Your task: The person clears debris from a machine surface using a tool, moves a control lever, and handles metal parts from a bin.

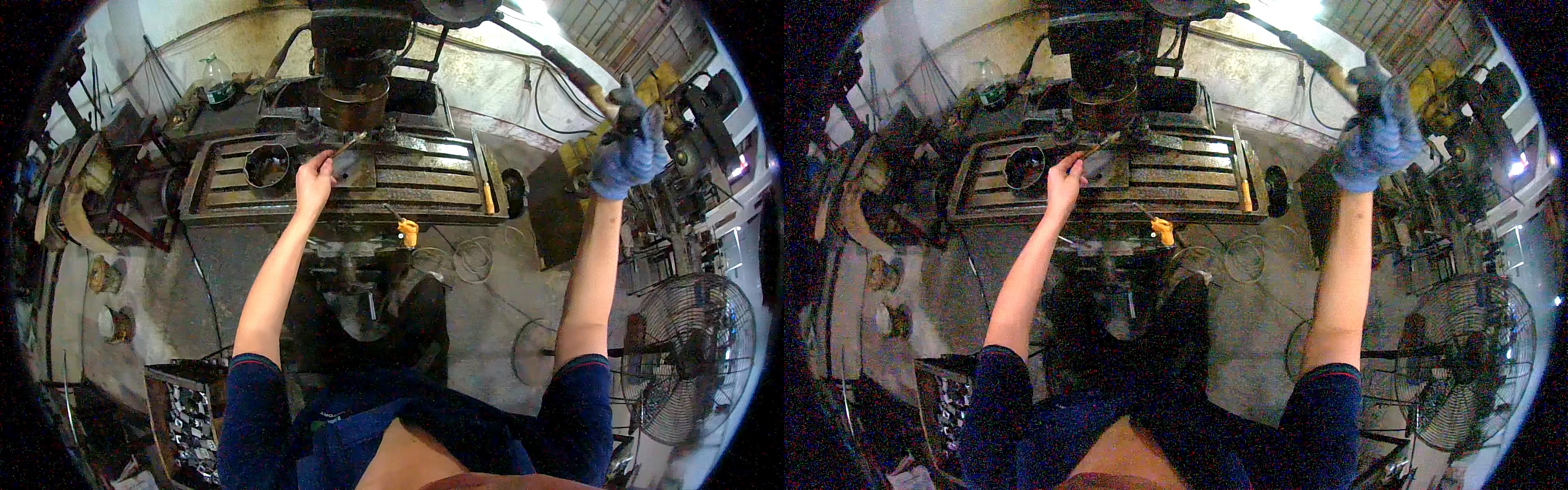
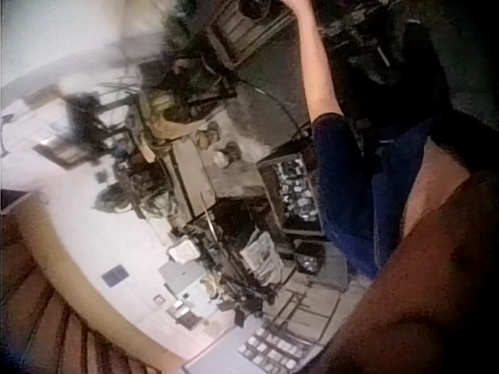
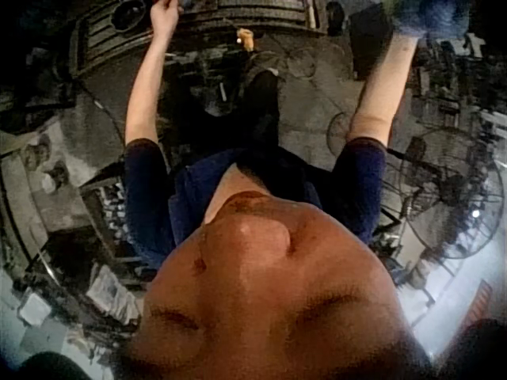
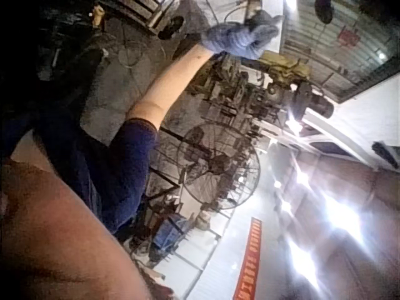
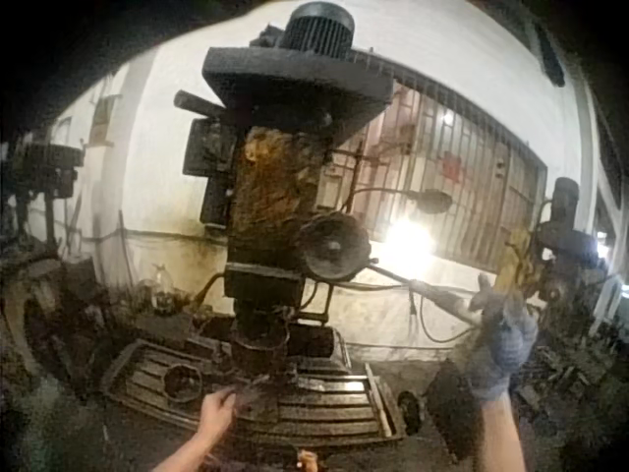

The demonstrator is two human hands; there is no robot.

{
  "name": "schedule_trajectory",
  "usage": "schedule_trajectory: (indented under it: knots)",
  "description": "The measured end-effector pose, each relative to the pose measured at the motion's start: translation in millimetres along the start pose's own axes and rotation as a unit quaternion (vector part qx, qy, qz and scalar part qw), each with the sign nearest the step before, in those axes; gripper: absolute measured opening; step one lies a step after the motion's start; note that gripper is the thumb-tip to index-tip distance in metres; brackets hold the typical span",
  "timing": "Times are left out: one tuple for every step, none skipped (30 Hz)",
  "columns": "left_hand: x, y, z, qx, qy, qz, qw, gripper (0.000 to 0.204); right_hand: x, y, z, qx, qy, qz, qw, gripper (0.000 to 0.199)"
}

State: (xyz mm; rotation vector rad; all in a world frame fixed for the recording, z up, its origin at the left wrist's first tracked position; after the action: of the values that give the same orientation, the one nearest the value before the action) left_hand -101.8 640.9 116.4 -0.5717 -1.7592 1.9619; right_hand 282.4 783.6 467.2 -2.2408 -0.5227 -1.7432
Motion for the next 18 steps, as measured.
schedule_trajectory:
  knots:
    - [3,3,0,0.003,0.001,0.007,1.0,0.028,7,1,-4,0.0,-0.003,-0.001,1.0,0.018]
    - [7,2,4,0.019,-0.028,-0.02,0.999,0.027,13,8,-17,-0.056,-0.002,0.002,0.998,0.017]
    - [10,1,5,0.032,-0.053,-0.05,0.997,0.026,30,27,-23,-0.185,0.075,0.141,0.97,0.014]
    - [11,0,6,0.046,-0.078,-0.079,0.993,0.024,43,31,-24,-0.305,0.148,0.274,0.9,0.012]
    - [10,-6,4,0.079,-0.1,-0.104,0.986,0.023,45,29,-29,-0.416,0.216,0.393,0.791,0.012]
    - [7,-12,7,0.114,-0.126,-0.127,0.977,0.023,52,25,-33,-0.419,0.236,0.408,0.776,0.014]
    - [3,-18,10,0.149,-0.153,-0.15,0.965,0.022,61,23,-40,-0.421,0.256,0.423,0.761,0.015]
    - [1,-20,12,0.157,-0.159,-0.148,0.964,0.022,68,20,-45,-0.422,0.275,0.438,0.745,0.017]
    - [-2,-21,14,0.164,-0.163,-0.146,0.962,0.022,83,9,-38,-0.382,0.258,0.416,0.784,0.019]
    - [-4,-23,15,0.17,-0.167,-0.144,0.961,0.022,99,-7,-31,-0.34,0.241,0.392,0.82,0.022]
    - [-6,-24,20,0.175,-0.167,-0.143,0.96,0.021,108,-9,-34,-0.293,0.221,0.366,0.855,0.026]
    - [-9,-27,25,0.18,-0.168,-0.142,0.959,0.021,109,-7,-41,-0.362,0.233,0.368,0.824,0.027]
    - [-11,-28,30,0.184,-0.167,-0.142,0.958,0.021,111,-5,-43,-0.357,0.236,0.338,0.838,0.027]
    - [-16,-33,36,0.18,-0.163,-0.161,0.957,0.02,114,-5,-44,-0.349,0.236,0.307,0.853,0.027]
    - [-22,-38,43,0.181,-0.164,-0.166,0.955,0.02,112,-3,-48,-0.343,0.238,0.274,0.866,0.027]
    - [-27,-45,51,0.183,-0.164,-0.171,0.954,0.02,101,-1,-38,-0.268,0.186,0.183,0.927,0.024]
    - [-31,-48,64,0.186,-0.17,-0.176,0.952,0.02,85,3,-33,-0.174,0.109,0.101,0.973,0.022]
    - [-33,-48,80,0.19,-0.187,-0.204,0.942,0.021,68,11,-24,-0.144,0.067,0.067,0.985,0.022]
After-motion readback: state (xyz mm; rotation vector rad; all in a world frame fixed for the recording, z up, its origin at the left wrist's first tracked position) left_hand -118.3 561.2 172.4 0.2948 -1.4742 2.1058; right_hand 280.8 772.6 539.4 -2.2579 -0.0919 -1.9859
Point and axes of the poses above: each hand's wrist, its own x-axis towards the middle knuckle, its own z-axis out of the back of the hand, y = z × x, the point moved 9 cm from there along x, towards the middle knuckle, and after that the axes turned 13 degrees about z, right-handed, at the moved point
